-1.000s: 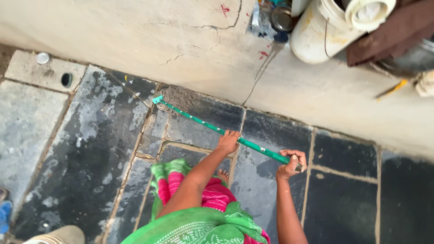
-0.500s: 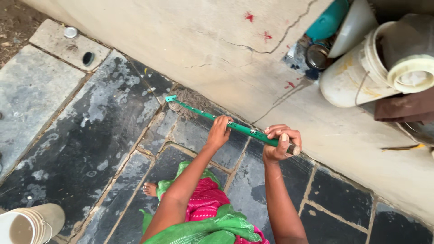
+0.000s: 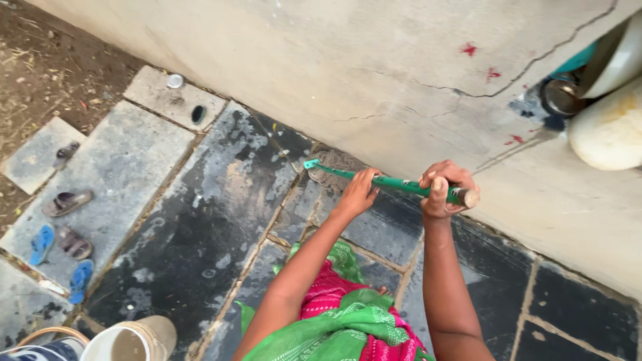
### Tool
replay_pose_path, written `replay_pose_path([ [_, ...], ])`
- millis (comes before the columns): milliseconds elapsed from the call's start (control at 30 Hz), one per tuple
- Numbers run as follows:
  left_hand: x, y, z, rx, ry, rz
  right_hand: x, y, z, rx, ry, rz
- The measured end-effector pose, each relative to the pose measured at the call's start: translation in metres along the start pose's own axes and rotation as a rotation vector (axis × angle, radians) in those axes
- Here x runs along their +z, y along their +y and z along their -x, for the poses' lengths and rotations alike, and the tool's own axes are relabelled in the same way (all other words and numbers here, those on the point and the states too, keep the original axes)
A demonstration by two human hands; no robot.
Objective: The person mops a dark tiled floor with a mop, moving it across the surface and reaching into corners and along the base of walls.
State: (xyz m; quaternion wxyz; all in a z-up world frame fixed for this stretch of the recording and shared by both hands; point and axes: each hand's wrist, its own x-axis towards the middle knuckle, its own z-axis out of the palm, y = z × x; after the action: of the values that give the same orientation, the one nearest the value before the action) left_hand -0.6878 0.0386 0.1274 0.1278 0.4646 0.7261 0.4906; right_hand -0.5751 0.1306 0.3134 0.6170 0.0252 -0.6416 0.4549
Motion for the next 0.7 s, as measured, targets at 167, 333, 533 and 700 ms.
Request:
replay_pose_path([
  [167,-0.040,-0.027,-0.014,0.026,-0.055,-0.001,0.056,0.017,-0.001,-0.021,0.065,0.006],
  [333,-0.074,-0.030,-0.033,-0.006,-0.030,0.039,0.097,0.028,-0.021,-0.006,0.021,0.010],
  [533,-0.112,-0.043,-0.065,0.002,-0.122,0.080,0.135,0.060,-0.052,-0.033,0.040,-0.024],
  [700,-0.135,-0.076,-0.111,0.116,-0.143,0.078,0.160,0.111,-0.078,-0.023,0.027,-0.043],
])
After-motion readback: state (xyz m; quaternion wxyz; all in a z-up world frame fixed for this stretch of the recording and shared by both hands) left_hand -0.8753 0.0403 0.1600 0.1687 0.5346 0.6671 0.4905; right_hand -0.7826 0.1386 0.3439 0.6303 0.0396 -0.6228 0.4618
